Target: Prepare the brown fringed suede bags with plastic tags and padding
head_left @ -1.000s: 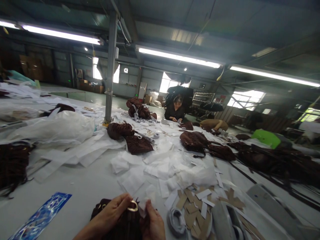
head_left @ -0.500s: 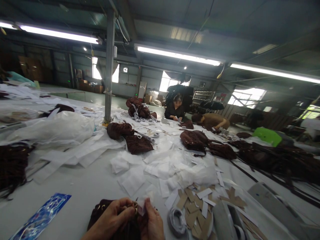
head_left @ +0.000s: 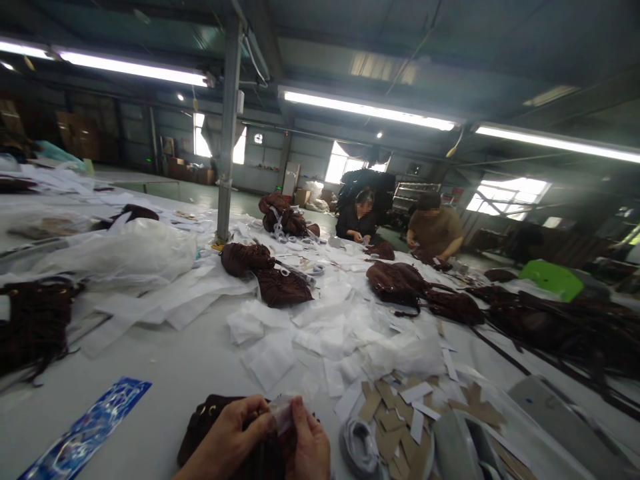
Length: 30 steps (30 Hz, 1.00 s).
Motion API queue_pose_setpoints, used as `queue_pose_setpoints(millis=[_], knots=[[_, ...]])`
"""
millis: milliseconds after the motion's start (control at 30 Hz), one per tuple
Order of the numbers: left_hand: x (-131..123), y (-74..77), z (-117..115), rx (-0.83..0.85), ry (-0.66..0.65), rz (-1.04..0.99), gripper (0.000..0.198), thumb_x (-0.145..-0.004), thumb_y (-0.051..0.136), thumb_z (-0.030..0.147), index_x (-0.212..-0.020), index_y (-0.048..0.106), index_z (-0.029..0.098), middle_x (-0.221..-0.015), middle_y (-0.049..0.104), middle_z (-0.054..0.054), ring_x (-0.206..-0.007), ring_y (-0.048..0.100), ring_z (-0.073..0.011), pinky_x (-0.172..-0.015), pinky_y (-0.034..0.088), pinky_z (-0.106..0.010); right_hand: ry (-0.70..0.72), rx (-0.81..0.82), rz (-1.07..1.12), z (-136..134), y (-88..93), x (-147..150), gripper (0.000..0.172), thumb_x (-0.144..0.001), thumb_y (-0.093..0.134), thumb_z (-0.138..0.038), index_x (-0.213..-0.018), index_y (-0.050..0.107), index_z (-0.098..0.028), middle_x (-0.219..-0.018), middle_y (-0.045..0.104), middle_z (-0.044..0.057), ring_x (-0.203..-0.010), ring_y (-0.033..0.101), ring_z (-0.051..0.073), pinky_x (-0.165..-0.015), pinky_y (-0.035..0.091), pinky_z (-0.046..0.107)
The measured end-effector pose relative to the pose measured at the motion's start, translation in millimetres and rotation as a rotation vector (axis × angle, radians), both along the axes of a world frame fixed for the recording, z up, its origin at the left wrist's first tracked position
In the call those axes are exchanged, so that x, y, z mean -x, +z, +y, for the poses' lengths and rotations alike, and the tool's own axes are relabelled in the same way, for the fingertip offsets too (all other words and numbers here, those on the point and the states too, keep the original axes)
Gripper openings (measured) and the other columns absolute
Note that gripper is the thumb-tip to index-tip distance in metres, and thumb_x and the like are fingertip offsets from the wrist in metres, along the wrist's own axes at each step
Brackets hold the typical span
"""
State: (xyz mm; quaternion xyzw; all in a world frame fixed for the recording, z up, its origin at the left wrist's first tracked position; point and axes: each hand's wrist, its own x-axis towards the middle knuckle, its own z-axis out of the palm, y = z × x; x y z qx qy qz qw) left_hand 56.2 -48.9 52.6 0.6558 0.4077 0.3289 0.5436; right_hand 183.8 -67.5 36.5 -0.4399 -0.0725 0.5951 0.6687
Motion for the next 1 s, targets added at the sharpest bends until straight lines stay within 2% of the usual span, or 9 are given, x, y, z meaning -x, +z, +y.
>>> queue_pose_setpoints(millis=[233, 333, 400, 467, 567, 667, 833, 933, 1000], knots=[[-4, -3.6, -1, -0.15, 0.1, 0.158, 0.027, -0.088, 0.043, 0.04, -0.071, 0.048, 0.02, -0.066, 0.056, 0.001, -0.065, 0.052, -0.016, -0.063, 0.036, -0.025, 0.052, -0.083, -0.064, 6, -18.2, 4, 0.05, -0.043, 0.087, -0.056, -0.064, 0.069, -0.014, -0.059, 0.071, 0.004, -0.056, 0.065, 0.02, -0.048, 0.048, 0.026], [-2, -4.0, -2, -0.14, 0.093, 0.17, 0.016, -0.088, 0.041, 0.036, -0.081, 0.045, 0.021, -0.074, 0.058, 0.0, -0.072, 0.055, -0.0177, -0.068, 0.036, -0.027, 0.091, -0.14, -0.171, 7, -17.9, 2, 0.05, -0.052, 0.082, -0.059, -0.068, 0.07, -0.013, -0.064, 0.071, 0.004, -0.057, 0.064, 0.018, -0.051, 0.048, 0.026], [3, -2.7, 0, -0.08, 0.024, 0.093, 0.012, -0.086, 0.038, 0.027, -0.094, 0.043, 0.021, -0.082, 0.059, -0.001, -0.077, 0.055, -0.0181, -0.072, 0.037, -0.028, 0.116, -0.14, -0.257, 7, -14.6, 0, 0.05, -0.056, 0.078, -0.062, -0.067, 0.07, -0.013, -0.06, 0.07, 0.003, -0.053, 0.061, 0.016, -0.049, 0.046, 0.025], [9, -1.8, 2, -0.009, -0.056, 0.013, 0.022, -0.082, 0.036, 0.02, -0.104, 0.04, 0.02, -0.086, 0.058, -0.001, -0.08, 0.054, -0.0176, -0.075, 0.038, -0.029, 0.16, -0.132, -0.277, 6, -10.3, -2, 0.051, -0.058, 0.076, -0.063, -0.067, 0.07, -0.013, -0.056, 0.067, 0.002, -0.05, 0.058, 0.015, -0.048, 0.044, 0.024], [19, -3.2, 6, 0.06, -0.14, -0.096, 0.037, -0.083, 0.041, 0.024, -0.12, 0.034, 0.021, -0.091, 0.055, 0.0, -0.081, 0.051, -0.0163, -0.077, 0.039, -0.029, 0.276, -0.147, -0.162, 6, -6.3, -2, 0.051, -0.059, 0.077, -0.062, -0.073, 0.072, -0.013, -0.057, 0.067, 0.002, -0.052, 0.059, 0.015, -0.051, 0.045, 0.024], [26, -5.6, 10, 0.077, -0.106, -0.221, 0.052, -0.083, 0.051, 0.027, -0.131, 0.031, 0.023, -0.087, 0.054, 0.002, -0.075, 0.051, -0.0142, -0.069, 0.04, -0.027, 0.349, -0.185, -0.144, 7, -7.8, -2, 0.051, -0.063, 0.074, -0.062, -0.075, 0.072, -0.013, -0.058, 0.066, 0.003, -0.053, 0.057, 0.016, -0.052, 0.044, 0.025], [30, -9.2, 16, 0.119, -0.069, -0.317, 0.023, -0.079, 0.062, 0.025, -0.099, 0.058, 0.016, -0.075, 0.06, 0.001, -0.071, 0.056, -0.0146, -0.065, 0.041, -0.025, 0.365, -0.187, -0.571, 6, -5.5, -4, 0.059, -0.069, 0.061, -0.073, -0.059, 0.063, -0.014, -0.051, 0.052, -0.001, -0.05, 0.043, 0.011, -0.047, 0.031, 0.023], [30, -11.1, 17, 0.178, -0.036, -0.376, 0.02, -0.077, 0.065, 0.03, -0.088, 0.057, 0.016, -0.067, 0.061, 0.002, -0.054, 0.053, -0.0107, -0.053, 0.04, -0.022, 0.37, -0.202, -0.848, 5, 5.1, -1, 0.062, -0.07, 0.055, -0.076, -0.051, 0.052, -0.017, -0.048, 0.038, -0.004, -0.048, 0.031, 0.009, -0.046, 0.02, 0.024], [29, -10.2, 16, 0.191, 0.016, -0.371, 0.022, -0.077, 0.065, 0.034, -0.084, 0.055, 0.017, -0.065, 0.06, 0.004, -0.044, 0.048, -0.0076, -0.044, 0.036, -0.02, 0.335, -0.231, -0.991, 5, 12.3, 5, 0.061, -0.072, 0.053, -0.074, -0.049, 0.049, -0.018, -0.048, 0.036, -0.004, -0.048, 0.031, 0.01, -0.047, 0.021, 0.025]])
